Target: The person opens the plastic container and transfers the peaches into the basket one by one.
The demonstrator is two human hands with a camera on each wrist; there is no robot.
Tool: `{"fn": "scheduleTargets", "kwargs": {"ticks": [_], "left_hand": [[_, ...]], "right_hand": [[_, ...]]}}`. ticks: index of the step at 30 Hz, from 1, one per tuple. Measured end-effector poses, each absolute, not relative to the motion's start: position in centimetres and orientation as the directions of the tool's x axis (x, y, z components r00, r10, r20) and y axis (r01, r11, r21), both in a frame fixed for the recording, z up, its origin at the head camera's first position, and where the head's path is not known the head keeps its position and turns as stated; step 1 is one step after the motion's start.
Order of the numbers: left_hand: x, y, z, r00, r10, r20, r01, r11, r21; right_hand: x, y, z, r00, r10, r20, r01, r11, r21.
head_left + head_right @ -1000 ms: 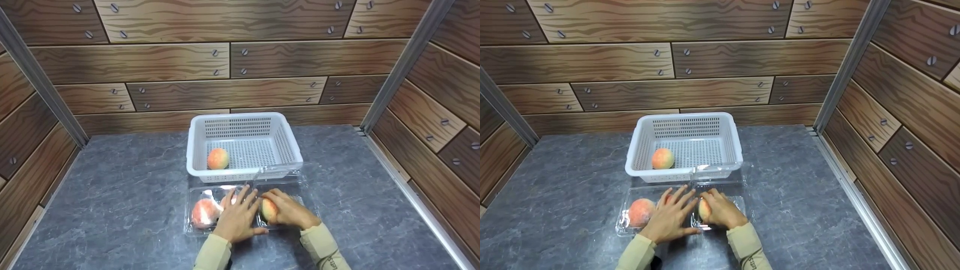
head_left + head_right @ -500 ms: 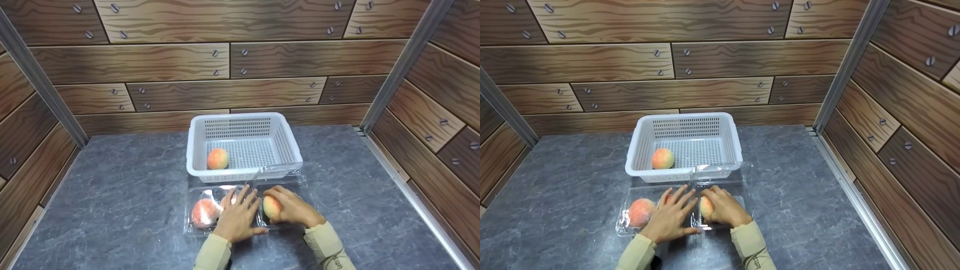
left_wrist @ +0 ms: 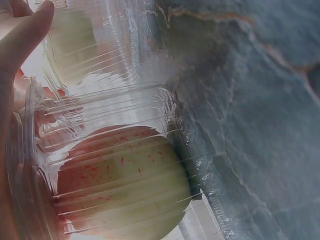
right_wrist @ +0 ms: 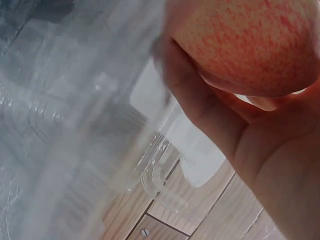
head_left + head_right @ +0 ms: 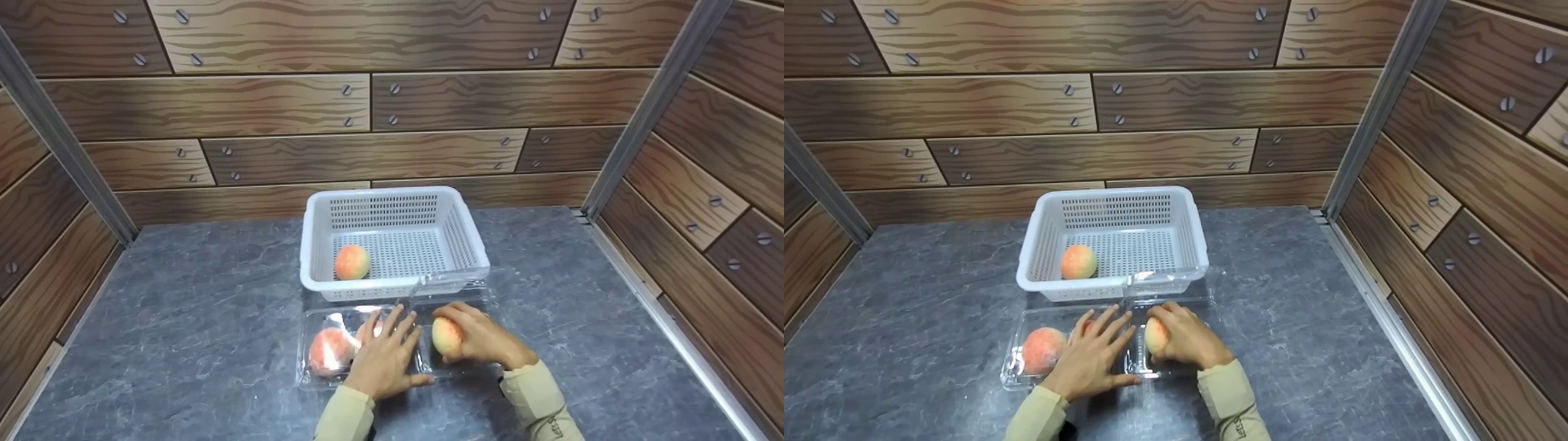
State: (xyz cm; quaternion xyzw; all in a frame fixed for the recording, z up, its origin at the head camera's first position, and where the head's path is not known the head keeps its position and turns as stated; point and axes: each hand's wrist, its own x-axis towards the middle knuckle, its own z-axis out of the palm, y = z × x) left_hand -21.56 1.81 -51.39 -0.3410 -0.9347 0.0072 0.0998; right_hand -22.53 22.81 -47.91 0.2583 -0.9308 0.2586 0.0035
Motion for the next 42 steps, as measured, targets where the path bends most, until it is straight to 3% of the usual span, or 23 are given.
{"fn": "scheduleTargets", "kwargs": {"ticks": [16, 42], "left_hand": [[-22.0, 1.7, -51.1, -0.743, 0.637, 0.203, 0.631, 0.769, -0.103], [-21.6, 1.6, -51.4, -0.751, 0.637, 0.173, 0.625, 0.771, -0.12]], "right_hand": [[-22.9, 24.1, -46.2, -0.883, -0.456, 0.114, -0.448, 0.742, -0.499], [-23.4, 26.7, -45.4, -0.887, -0.428, 0.173, -0.451, 0.721, -0.527]]}}
